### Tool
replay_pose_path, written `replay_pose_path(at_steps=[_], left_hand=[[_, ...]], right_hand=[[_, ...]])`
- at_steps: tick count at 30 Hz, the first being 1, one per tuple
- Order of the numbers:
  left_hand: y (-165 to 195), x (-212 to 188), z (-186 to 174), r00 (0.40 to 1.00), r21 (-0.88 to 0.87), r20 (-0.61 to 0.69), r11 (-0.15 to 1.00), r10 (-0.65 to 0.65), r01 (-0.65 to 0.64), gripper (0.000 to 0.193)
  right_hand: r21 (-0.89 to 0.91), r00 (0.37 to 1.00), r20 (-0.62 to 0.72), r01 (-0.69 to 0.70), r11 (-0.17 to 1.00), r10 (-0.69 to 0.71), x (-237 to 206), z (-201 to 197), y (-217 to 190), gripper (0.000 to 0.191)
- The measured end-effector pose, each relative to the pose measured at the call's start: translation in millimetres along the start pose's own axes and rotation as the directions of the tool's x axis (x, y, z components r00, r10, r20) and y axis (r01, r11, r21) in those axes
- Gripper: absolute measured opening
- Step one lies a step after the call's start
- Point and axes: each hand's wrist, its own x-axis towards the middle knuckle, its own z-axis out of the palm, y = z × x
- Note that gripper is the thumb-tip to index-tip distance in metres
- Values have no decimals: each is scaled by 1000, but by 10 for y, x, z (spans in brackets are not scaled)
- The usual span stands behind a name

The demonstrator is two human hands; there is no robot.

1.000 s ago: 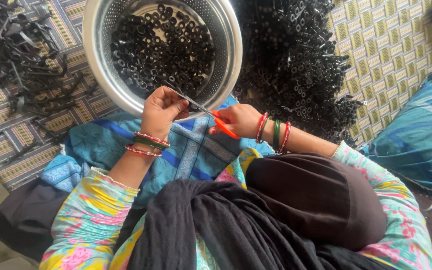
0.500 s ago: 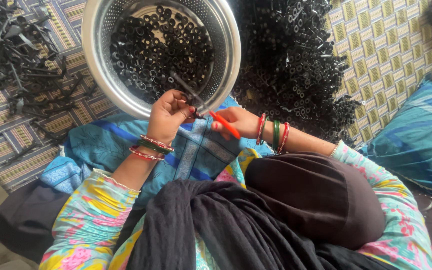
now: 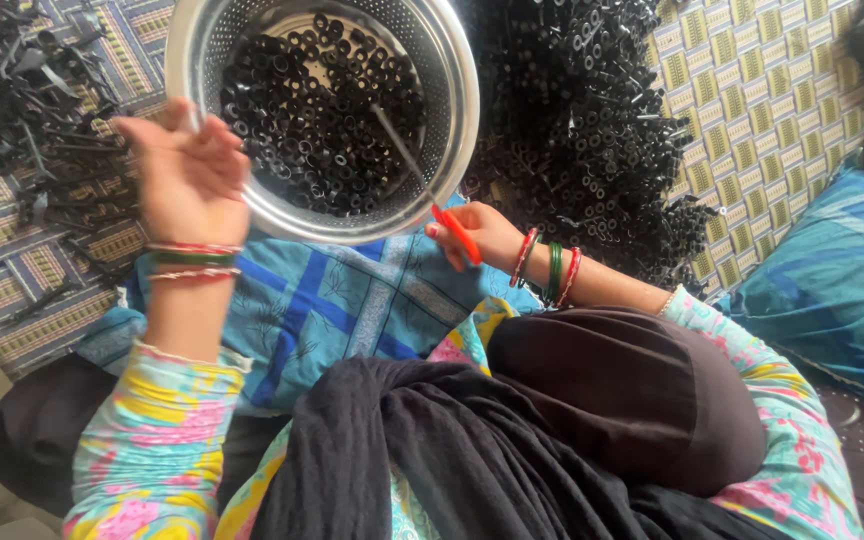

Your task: The person sits on a patterned floor mat and uses red-handled scissors to cut small black rubber rings from a larger assembly. They hold the assembly in their left hand and cut with their right hand, dropping the cut pieces into a metal colander resting on their lap.

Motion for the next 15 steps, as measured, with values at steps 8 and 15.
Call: replay_pose_path(at_steps=[8, 15], left_hand=[[-497, 239, 296, 996, 389, -29, -919, -83, -65, 126], [-1077, 434, 366, 985, 430, 149, -892, -86, -142, 58]], right_hand=[[219, 992, -27, 128, 967, -125, 19, -93, 67, 40], [233, 980, -8, 197, 952, -201, 5, -145, 112, 37]])
